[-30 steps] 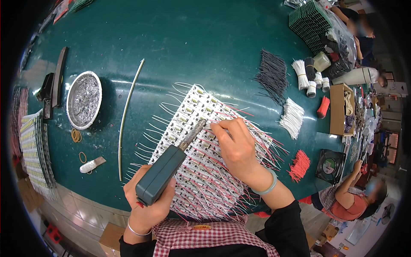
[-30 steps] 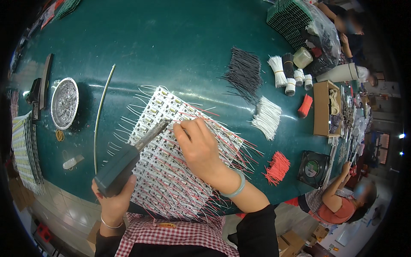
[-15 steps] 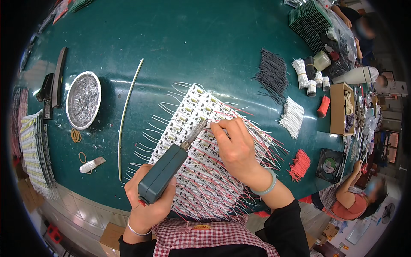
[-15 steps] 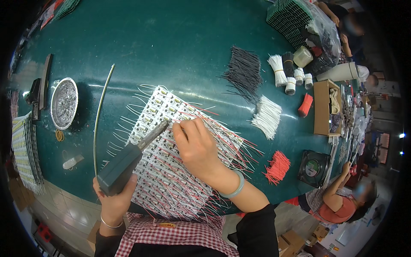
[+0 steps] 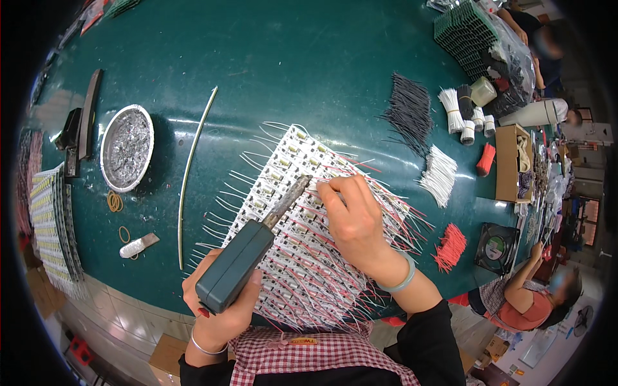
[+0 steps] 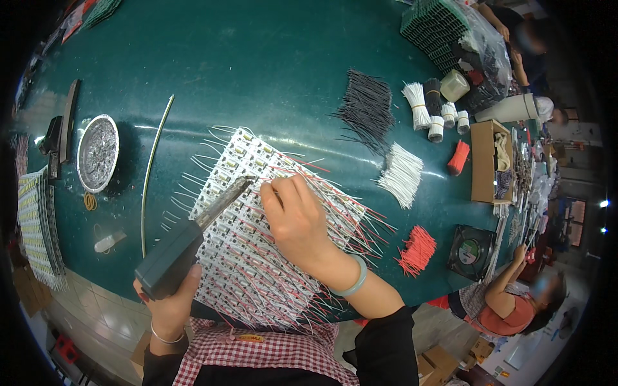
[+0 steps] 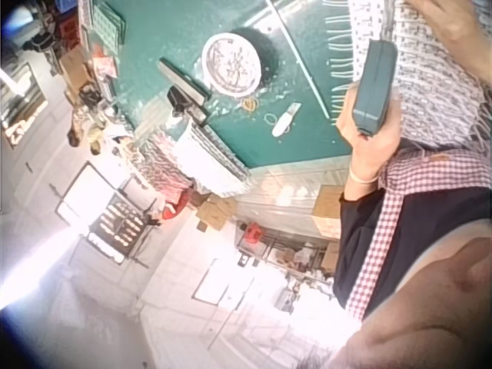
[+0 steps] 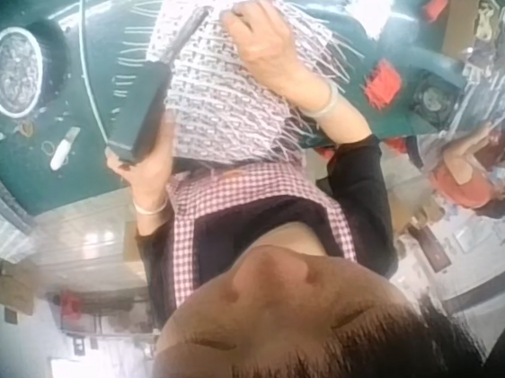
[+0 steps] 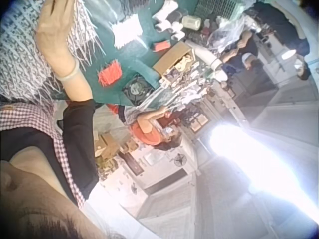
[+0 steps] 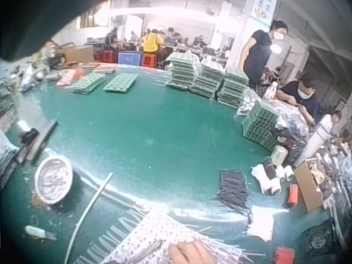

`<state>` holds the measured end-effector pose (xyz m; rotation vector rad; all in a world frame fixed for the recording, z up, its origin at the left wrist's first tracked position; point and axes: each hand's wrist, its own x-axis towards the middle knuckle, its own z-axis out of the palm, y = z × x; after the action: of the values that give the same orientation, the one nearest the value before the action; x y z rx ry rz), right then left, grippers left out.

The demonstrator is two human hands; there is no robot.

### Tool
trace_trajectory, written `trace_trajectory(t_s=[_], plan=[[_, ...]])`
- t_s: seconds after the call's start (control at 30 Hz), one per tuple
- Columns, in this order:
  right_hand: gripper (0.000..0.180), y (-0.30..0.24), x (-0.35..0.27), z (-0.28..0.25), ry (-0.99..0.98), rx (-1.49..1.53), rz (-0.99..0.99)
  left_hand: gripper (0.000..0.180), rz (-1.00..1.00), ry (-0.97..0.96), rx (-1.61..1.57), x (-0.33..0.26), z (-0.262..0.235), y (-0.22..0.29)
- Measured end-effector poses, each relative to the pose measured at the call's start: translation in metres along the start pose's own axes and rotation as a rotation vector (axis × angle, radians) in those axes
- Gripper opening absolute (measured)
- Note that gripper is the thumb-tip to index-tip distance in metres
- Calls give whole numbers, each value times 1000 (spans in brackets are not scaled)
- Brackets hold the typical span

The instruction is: The person uses a soldering iron to attach small wires to a grid of LED modules on a green workbench. They repeatedly pick up individual wires, position them on the circuit board, and apply heat to secure them. The workspace is cluttered with tools and materials, and other workers are visible in the background.

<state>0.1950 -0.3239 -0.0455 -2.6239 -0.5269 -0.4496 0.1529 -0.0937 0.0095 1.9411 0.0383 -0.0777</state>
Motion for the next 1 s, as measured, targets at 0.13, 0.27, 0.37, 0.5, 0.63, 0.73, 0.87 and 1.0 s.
trace_trajectory(t_s=[0.13, 0.27, 0.37, 0.5, 0.63, 0.73, 0.87, 1.0], plan=[[34, -1, 0, -4, 46, -13, -34, 25, 9, 3, -17, -4, -4, -3], [35, -9, -5, -6, 22, 73, -29, 26, -13, 3, 8, -7, -9, -3], [35, -11, -8, -4, 3, 87, -40, 27, -23, 10, 2, -10, -10, -5], [34, -14, -9, -4, -20, 79, -26, 27, -34, -1, 8, -15, -11, -7], [34, -15, -9, -3, -25, 71, -22, 26, -26, -8, -9, -16, -11, -9], [33, -16, -10, -2, -31, 65, -15, 23, 63, -55, 97, -14, -13, -9], [33, -17, -8, -3, -41, 62, -6, 20, 6, -41, 77, -15, -10, -8], [33, -17, -8, -4, -53, 60, -6, 19, -7, -33, 69, -13, -8, -6]])
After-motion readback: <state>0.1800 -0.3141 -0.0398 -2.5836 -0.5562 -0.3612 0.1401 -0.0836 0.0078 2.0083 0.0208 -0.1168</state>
